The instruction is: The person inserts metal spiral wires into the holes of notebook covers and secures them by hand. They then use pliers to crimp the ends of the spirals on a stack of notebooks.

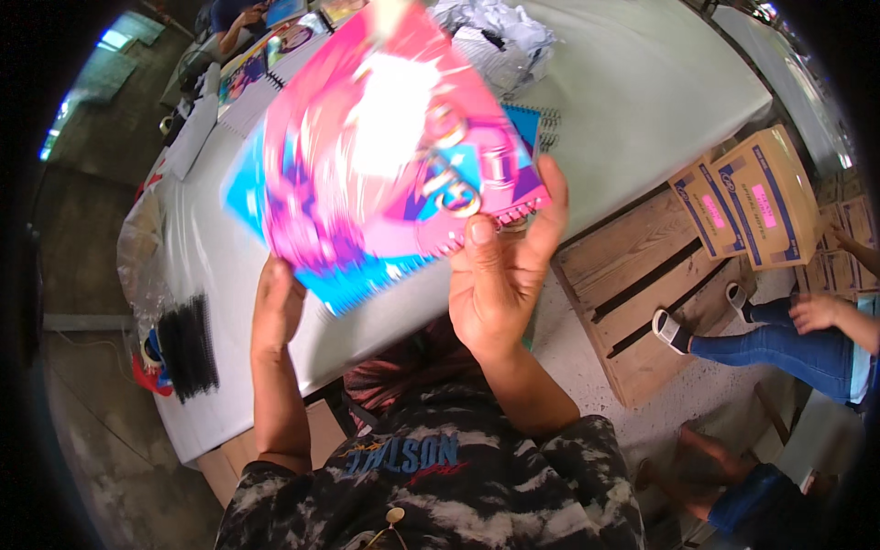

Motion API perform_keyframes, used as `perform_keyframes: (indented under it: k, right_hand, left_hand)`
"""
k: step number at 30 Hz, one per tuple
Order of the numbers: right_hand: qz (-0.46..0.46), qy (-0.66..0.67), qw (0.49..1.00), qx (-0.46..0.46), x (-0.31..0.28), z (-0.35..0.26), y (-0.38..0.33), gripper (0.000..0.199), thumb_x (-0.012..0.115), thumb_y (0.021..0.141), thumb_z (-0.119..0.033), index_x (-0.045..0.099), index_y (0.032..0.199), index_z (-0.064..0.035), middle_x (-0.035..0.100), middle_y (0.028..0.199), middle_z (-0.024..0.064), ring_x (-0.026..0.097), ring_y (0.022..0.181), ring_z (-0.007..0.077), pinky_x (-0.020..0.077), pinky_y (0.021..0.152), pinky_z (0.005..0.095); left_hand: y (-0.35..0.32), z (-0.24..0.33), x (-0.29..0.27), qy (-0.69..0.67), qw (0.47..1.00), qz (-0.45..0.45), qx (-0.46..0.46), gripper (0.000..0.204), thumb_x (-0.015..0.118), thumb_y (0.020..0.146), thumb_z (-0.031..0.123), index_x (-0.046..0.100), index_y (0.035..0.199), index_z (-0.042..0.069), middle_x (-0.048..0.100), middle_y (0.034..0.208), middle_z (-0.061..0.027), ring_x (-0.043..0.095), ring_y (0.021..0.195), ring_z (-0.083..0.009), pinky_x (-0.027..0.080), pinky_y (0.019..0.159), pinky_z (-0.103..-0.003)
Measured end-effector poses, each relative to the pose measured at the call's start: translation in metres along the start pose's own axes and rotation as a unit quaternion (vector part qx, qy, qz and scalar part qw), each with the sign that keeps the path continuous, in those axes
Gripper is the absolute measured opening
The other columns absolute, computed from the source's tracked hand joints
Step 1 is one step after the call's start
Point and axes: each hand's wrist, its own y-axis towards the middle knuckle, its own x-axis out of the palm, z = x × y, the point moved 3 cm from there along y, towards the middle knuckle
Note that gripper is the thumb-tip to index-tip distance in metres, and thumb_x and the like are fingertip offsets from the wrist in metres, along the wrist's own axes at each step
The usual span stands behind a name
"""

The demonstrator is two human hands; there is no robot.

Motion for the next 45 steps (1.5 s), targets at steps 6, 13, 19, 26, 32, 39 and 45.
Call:
perform_keyframes:
  k: [6,13,19,26,32,39,45]
  right_hand:
    - [0.1,-0.444,0.876,-0.16,-0.05,0.012,0.01,0.042,0.059,0.086,-0.012,0.038,0.121,-0.0005,0.045,0.113,0.0118,0.046,0.105,0.0212,0.0344,0.096,0.0392]
    - [0.075,-0.5,0.857,-0.101,-0.091,0.043,0.002,0.049,0.057,0.087,-0.016,0.038,0.128,0.0038,0.042,0.13,0.0245,0.042,0.121,0.0318,0.0303,0.101,0.0401]
    - [0.049,-0.48,0.87,-0.103,-0.098,0.054,0.003,0.037,0.049,0.09,-0.01,0.046,0.123,0.0056,0.047,0.128,0.0243,0.048,0.118,0.0315,0.0375,0.097,0.0377]
    - [0.015,-0.465,0.877,-0.121,-0.093,0.051,-0.005,0.037,0.05,0.089,-0.01,0.042,0.123,0.0047,0.039,0.133,0.023,0.041,0.122,0.0304,0.031,0.101,0.0401]
    - [0.009,-0.493,0.854,-0.164,-0.089,0.047,-0.017,0.05,0.054,0.087,-0.015,0.033,0.128,0.0039,0.027,0.141,0.0252,0.018,0.134,0.039,0.0132,0.107,0.0512]
    - [-0.018,-0.581,0.789,-0.199,-0.075,0.042,-0.02,0.05,0.055,0.086,-0.015,0.034,0.128,0.0023,0.029,0.14,0.0249,0.019,0.132,0.0425,0.0126,0.106,0.0544]
    - [-0.062,-0.665,0.716,-0.203,-0.071,0.039,-0.016,0.029,0.054,0.084,-0.017,0.057,0.109,-0.001,0.048,0.126,0.0202,0.039,0.121,0.0388,0.022,0.104,0.0513]
  left_hand:
    - [0.081,0.02,0.05,0.167,0.967,0.138,0.136,0.04,0.058,0.088,0.023,0.051,0.119,-0.001,0.056,0.074,-0.0006,0.054,0.069,-0.0132,0.043,0.063,-0.03]
    - [0.094,-0.075,0.045,0.307,0.881,0.284,0.222,0.018,0.057,0.086,0.019,0.063,0.089,0.002,0.056,0.071,-0.0081,0.054,0.067,-0.0186,0.043,0.06,-0.031]
    - [0.089,-0.1,0.05,0.032,0.93,0.325,0.171,0.02,0.057,0.087,0.01,0.043,0.074,0.007,0.042,0.066,0.0041,0.035,0.058,-0.0032,0.031,0.051,-0.02]
    - [0.095,-0.098,-0.002,0.093,0.941,0.25,0.208,0.014,0.045,0.083,0.004,0.057,0.089,0.0,0.056,0.081,-0.0071,0.052,0.074,-0.0132,0.042,0.067,-0.026]
    - [0.069,-0.106,-0.033,0.636,0.743,0.05,0.203,0.041,0.057,0.08,0.009,0.052,0.121,0.006,0.052,0.125,-0.0143,0.048,0.116,-0.0308,0.039,0.097,-0.037]
    - [0.075,-0.103,-0.056,0.575,0.786,-0.022,0.225,0.028,0.06,0.084,0.025,0.063,0.108,0.011,0.062,0.111,-0.0085,0.059,0.102,-0.0244,0.049,0.085,-0.034]
    - [0.096,-0.082,-0.064,0.562,0.822,-0.074,0.05,0.032,0.058,0.085,0.034,0.063,0.103,0.009,0.065,0.102,-0.0089,0.061,0.096,-0.0276,0.05,0.081,-0.034]
